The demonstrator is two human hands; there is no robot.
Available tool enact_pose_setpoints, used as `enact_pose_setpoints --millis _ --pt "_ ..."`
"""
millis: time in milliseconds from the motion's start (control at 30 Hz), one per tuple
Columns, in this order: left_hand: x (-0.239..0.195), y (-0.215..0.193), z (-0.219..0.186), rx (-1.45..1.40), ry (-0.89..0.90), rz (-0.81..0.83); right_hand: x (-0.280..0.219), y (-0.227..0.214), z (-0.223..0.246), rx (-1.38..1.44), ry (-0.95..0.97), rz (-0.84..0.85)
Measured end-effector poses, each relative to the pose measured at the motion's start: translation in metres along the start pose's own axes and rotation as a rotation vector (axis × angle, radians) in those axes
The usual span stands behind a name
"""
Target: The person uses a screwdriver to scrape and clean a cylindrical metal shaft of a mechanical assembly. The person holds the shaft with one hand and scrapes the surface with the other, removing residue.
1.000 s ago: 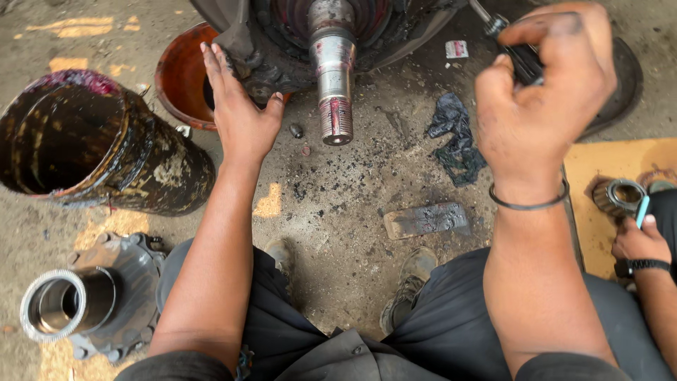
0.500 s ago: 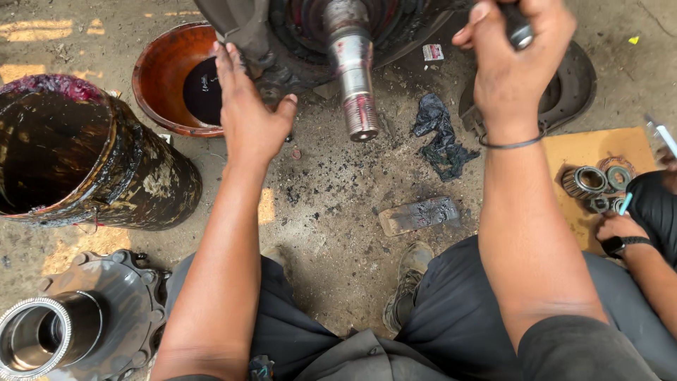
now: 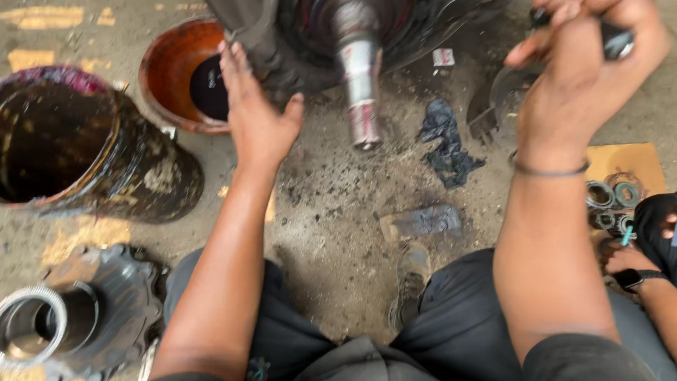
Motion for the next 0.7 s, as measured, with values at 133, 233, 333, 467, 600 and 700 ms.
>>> enact_pose_setpoints --millis 133,233,333,467,600,700 --pt "-0.002 0.005 0.002 -0.016 -0.104 0.011 -0.006 0.018 -0.001 -0.073 -0.05 0.029" --pt "-0.003 0.009 0.002 0.003 -0.07 -0.009 -0.01 0.024 -0.011 -0.083 -0.1 0.021" --pt "-0.005 0.009 0.0 0.014 -0.046 -0.028 -0.01 0.022 -0.015 -0.031 -0.063 -0.027" --pt "-0.002 0.002 -0.004 -0.019 -0.065 -0.007 -0.005 0.018 -0.003 -0.119 -0.153 -0.009" --pt "-0.001 0.001 -0.001 -0.072 -0.146 0.037 0.0 0.015 0.002 -0.049 -0.111 -0.02" --pt "-0.002 0.003 0.002 -0.009 -0.046 0.008 -0.002 0.023 -0.007 0.012 -0.069 -0.058"
Point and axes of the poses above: each hand's wrist, its own x-axis towards the middle knuckle, its own y-axis out of the palm, z = x × y, the point moved 1 cm from there along x, towards the middle knuckle, and after that the axes turned 6 degrees about -x, right-handed, at the moved point
